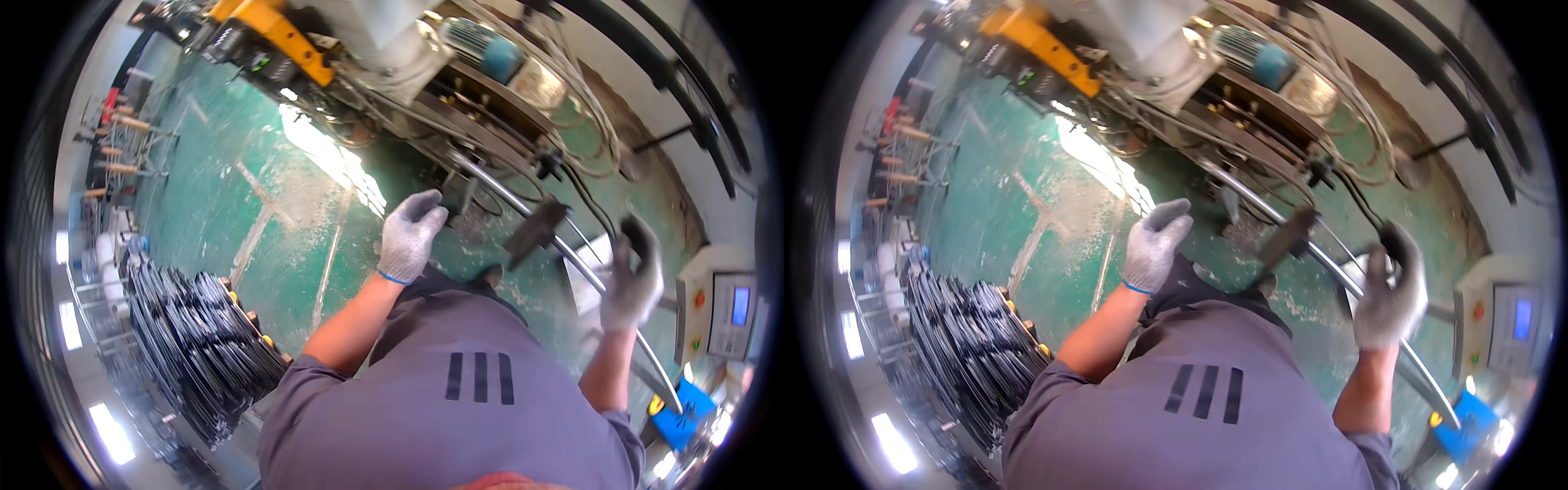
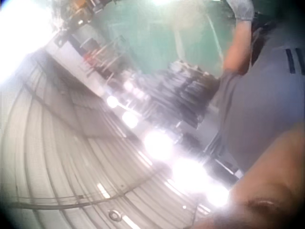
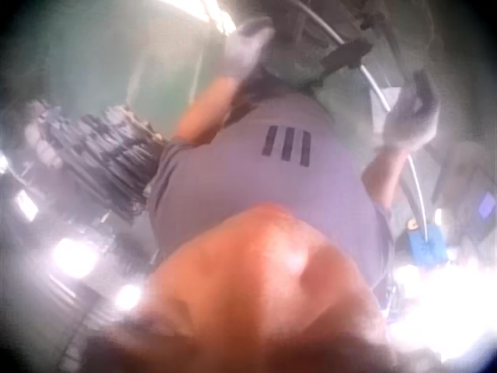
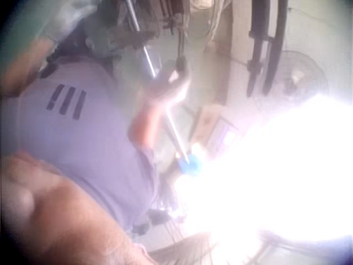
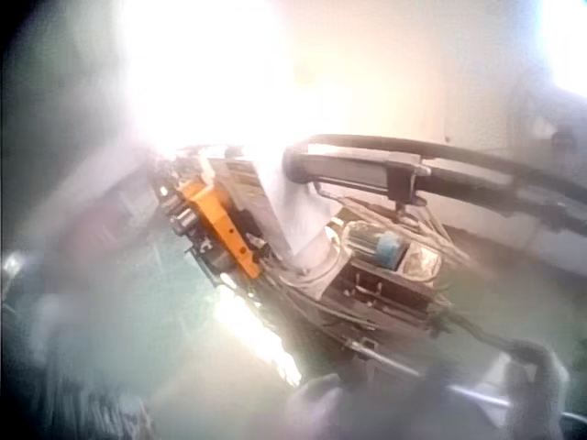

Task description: The person measures and cuts long metal rods using a chop saw in a workshop. They repeatedly measure the rods with a tape measure, position them in the saw, and cut them to size. The person also moves a bundle of rods on a cart and stacks the cut pieces.

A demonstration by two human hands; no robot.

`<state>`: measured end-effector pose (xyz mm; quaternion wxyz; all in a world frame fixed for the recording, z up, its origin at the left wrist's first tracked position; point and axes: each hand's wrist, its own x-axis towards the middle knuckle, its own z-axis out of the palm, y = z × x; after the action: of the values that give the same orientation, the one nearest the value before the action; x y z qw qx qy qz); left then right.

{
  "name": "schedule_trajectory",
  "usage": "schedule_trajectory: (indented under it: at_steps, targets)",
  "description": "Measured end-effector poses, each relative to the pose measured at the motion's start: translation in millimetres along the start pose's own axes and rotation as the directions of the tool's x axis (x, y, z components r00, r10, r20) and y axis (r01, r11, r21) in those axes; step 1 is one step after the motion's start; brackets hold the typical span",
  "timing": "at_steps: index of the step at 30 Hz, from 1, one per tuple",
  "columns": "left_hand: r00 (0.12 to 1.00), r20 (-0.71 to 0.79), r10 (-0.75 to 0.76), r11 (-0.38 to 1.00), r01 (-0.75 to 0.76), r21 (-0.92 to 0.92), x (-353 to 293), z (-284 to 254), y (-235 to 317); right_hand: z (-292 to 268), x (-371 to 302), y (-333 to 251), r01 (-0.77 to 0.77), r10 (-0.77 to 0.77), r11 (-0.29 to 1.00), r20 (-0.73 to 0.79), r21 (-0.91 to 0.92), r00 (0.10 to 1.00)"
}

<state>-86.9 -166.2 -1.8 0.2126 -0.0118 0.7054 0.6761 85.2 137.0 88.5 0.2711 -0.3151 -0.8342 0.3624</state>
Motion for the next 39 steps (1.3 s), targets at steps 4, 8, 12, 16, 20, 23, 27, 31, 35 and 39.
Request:
schedule_trajectory:
  at_steps: [4,8,12,16,20,23,27,31,35,39]
  targets:
    - [1.0,-0.001,0.014,0.999,-0.014,0.038,27,-61,-12,61,-39,-95,0.314,-0.291,0.852,-0.12,0.418,0.949]
    - [0.992,0.069,0.108,0.982,-0.117,0.145,57,-146,6,188,-44,-190,0.464,-0.489,0.865,0.113,0.192,0.865]
    - [0.913,0.055,0.404,0.876,-0.403,0.264,89,-262,24,340,-25,-274,0.399,-0.445,0.888,0.206,0.231,0.872]
    - [0.826,0.074,0.559,0.697,-0.517,0.497,113,-356,78,456,14,-350,0.435,-0.456,0.89,0.337,0.141,0.824]
    - [0.719,0.084,0.69,0.586,-0.624,0.517,142,-405,116,566,53,-403,0.574,-0.544,0.819,0.353,0.024,0.761]
    - [0.67,0.131,0.731,0.518,-0.669,0.533,162,-429,126,638,80,-425,0.614,-0.562,0.789,0.36,-0.038,0.745]
    - [0.605,0.204,0.77,0.381,-0.692,0.614,196,-467,160,702,109,-428,0.587,-0.467,0.794,0.464,-0.154,0.753]
    - [0.558,0.208,0.803,0.305,-0.686,0.661,256,-505,191,715,112,-432,0.615,-0.557,0.783,0.334,-0.094,0.761]
    - [0.595,0.371,0.713,0.304,-0.739,0.601,306,-517,213,667,95,-473,0.605,-0.566,0.78,0.592,0.158,0.575]
    - [0.87,0.391,0.299,0.819,-0.444,0.363,347,-506,207,644,64,-469,0.471,-0.595,0.8,0.594,0.372,0.542]
